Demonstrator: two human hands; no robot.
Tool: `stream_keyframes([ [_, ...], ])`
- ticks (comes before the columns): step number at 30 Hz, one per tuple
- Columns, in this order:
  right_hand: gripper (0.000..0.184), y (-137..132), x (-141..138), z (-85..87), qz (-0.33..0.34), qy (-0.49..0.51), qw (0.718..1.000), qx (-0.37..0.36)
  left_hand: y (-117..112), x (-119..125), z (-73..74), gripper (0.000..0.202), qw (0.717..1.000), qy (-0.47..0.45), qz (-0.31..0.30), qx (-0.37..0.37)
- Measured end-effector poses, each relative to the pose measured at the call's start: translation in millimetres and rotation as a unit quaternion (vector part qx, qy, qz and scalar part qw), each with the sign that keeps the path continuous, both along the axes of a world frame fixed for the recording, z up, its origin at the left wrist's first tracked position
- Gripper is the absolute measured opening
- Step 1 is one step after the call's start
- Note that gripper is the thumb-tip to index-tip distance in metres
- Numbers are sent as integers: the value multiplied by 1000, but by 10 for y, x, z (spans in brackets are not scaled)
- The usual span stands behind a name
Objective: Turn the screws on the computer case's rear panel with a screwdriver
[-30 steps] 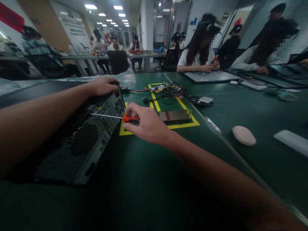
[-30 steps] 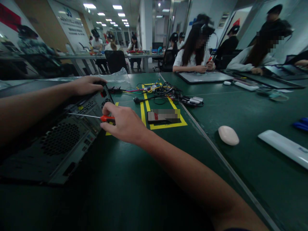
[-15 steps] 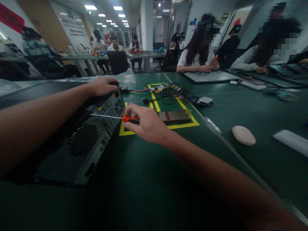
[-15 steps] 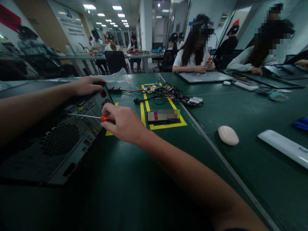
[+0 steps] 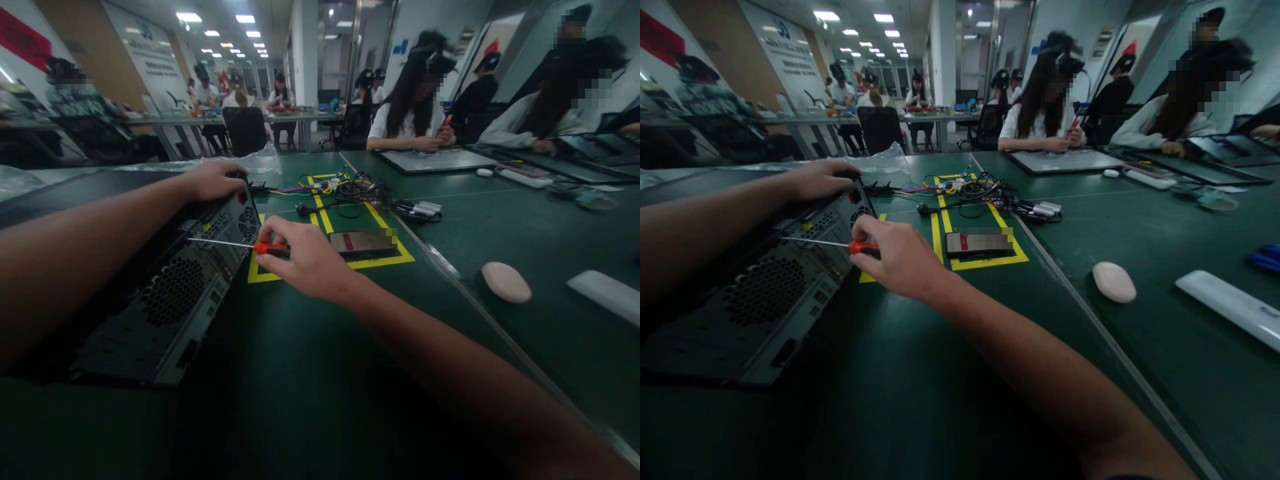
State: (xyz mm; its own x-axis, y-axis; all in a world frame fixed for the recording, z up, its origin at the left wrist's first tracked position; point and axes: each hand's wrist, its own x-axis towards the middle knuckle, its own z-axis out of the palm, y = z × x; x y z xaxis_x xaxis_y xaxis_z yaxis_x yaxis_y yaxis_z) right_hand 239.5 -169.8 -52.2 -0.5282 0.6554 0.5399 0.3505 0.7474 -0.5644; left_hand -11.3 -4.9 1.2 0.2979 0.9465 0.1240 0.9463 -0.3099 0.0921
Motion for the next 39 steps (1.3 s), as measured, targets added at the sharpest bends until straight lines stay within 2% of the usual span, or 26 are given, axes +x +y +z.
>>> stream_keyframes([
  [13,13,-9,11,17,-1,-1,1000,-6,3,-12,-4,75,1000,-6,-26,1],
  [20,14,-10,7,-6,-2,6,1000,3,32,-20,-23,70,999,-39,-7,7],
  [26,21,-5,6,4,-14,4,1000,3,37,-26,-30,74,999,-48,-4,3],
  [31,33,-14,-14,21,-23,-31,999,-30,25,-23,-26,75,999,-51,-6,4],
  [34,27,-33,-18,17,-20,-13,999,-42,29,-21,-30,77,999,-54,-6,5],
  [39,18,-43,-13,11,-9,-5,1000,-20,60,-40,-42,74,999,-52,-4,2],
])
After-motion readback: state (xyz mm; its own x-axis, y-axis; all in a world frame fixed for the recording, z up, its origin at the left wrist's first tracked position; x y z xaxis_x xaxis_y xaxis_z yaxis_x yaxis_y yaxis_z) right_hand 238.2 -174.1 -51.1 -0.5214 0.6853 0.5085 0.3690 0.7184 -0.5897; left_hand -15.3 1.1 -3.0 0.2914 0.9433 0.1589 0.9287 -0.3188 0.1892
